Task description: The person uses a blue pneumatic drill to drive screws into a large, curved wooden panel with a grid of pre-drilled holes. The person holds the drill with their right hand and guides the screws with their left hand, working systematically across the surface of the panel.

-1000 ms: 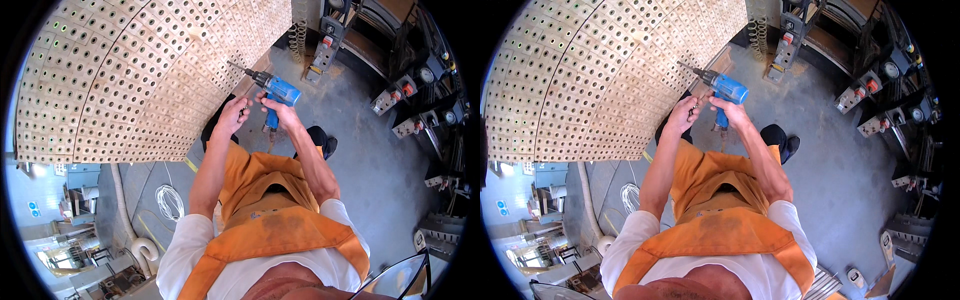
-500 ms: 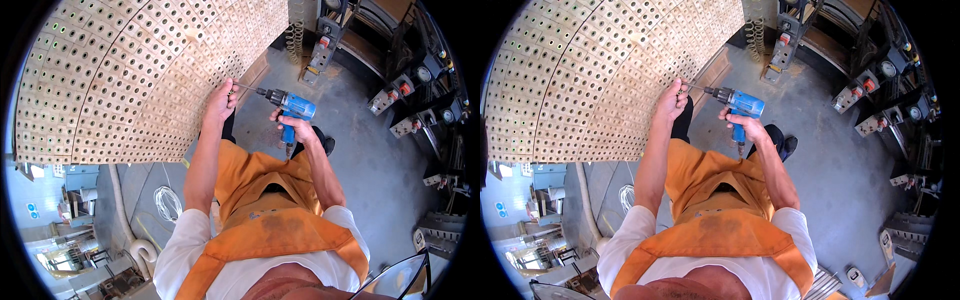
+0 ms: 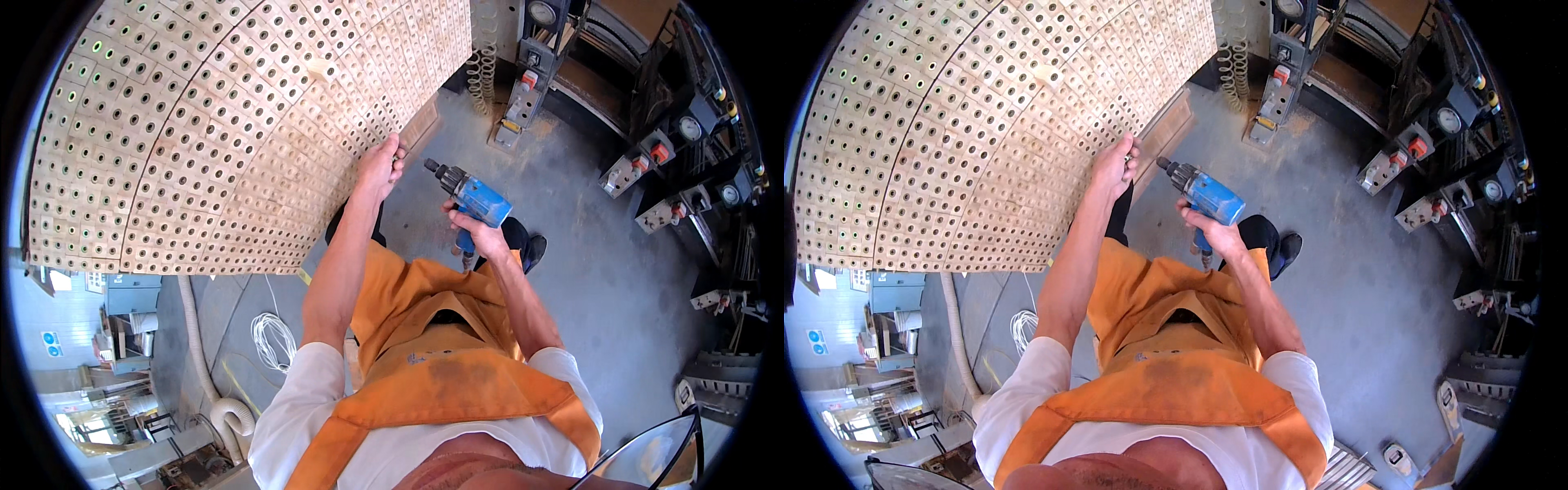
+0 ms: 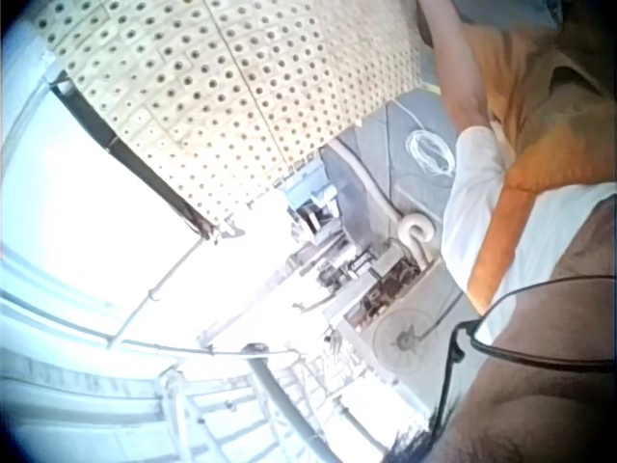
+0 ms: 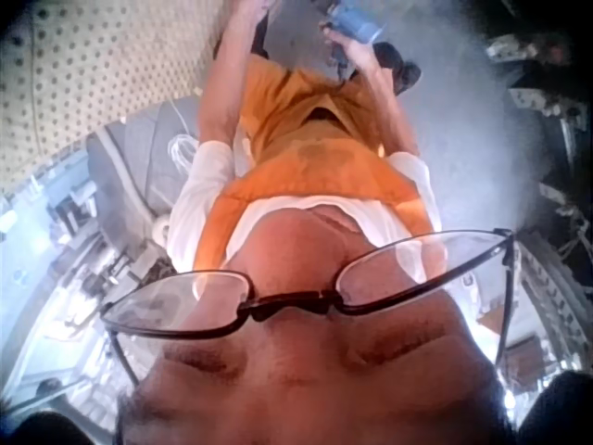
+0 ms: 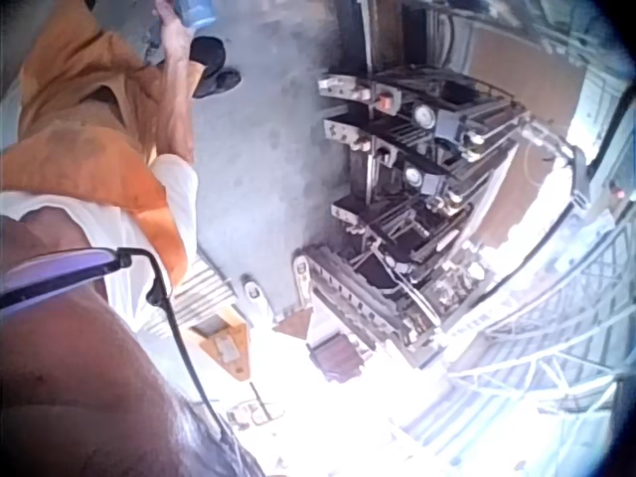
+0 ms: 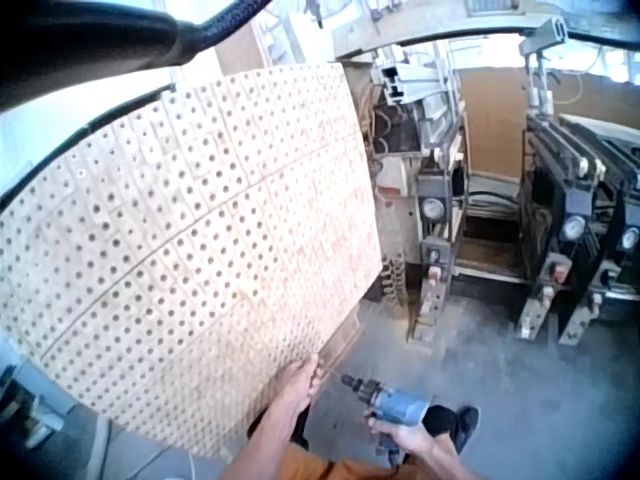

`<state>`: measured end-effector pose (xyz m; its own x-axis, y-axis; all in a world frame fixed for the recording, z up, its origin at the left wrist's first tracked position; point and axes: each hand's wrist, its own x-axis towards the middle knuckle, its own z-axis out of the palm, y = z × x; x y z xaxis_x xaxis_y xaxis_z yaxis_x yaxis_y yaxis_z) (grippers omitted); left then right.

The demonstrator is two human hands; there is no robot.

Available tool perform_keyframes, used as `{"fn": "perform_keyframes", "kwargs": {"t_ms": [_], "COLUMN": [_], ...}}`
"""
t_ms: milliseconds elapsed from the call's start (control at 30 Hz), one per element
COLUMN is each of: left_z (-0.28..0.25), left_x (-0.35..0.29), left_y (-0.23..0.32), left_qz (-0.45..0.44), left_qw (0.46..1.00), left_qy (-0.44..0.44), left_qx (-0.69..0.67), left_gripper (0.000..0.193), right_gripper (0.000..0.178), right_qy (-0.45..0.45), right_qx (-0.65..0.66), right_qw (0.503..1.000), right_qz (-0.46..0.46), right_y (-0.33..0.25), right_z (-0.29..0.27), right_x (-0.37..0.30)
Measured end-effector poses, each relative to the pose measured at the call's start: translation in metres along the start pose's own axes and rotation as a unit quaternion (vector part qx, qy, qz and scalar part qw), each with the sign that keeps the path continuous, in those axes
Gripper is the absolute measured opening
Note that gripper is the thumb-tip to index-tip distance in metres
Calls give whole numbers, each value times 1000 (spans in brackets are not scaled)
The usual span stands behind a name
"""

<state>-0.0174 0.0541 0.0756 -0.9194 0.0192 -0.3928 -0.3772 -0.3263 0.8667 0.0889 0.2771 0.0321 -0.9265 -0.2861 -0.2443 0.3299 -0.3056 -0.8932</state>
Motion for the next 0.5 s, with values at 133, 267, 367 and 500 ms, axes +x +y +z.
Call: {"fn": "perform_keyframes", "kwargs": {"t_ms": [133, 267, 367, 500], "left_z": [10, 16, 14, 14], "left_x": [19, 44, 56, 60], "left_y": [16, 31, 37, 35], "left_qz": [19, 53, 55, 49], "left_qw": [995, 983, 972, 970], "left_qy": [-49, -66, -78, -77], "left_qx": [-81, -161, -215, -224], "left_gripper": [28, 26, 20, 13], "right_gripper": [25, 24, 24, 24], "right_qy": [-1, 7, 10, 10], "right_qx": [150, 170, 169, 147], "right_qw": [988, 985, 985, 988], "right_qz": [-26, -38, -42, -45], "right_y": [-13, -38, -49, -54], "right_z": [6, 18, 24, 25], "right_x": [18, 44, 63, 76]}}
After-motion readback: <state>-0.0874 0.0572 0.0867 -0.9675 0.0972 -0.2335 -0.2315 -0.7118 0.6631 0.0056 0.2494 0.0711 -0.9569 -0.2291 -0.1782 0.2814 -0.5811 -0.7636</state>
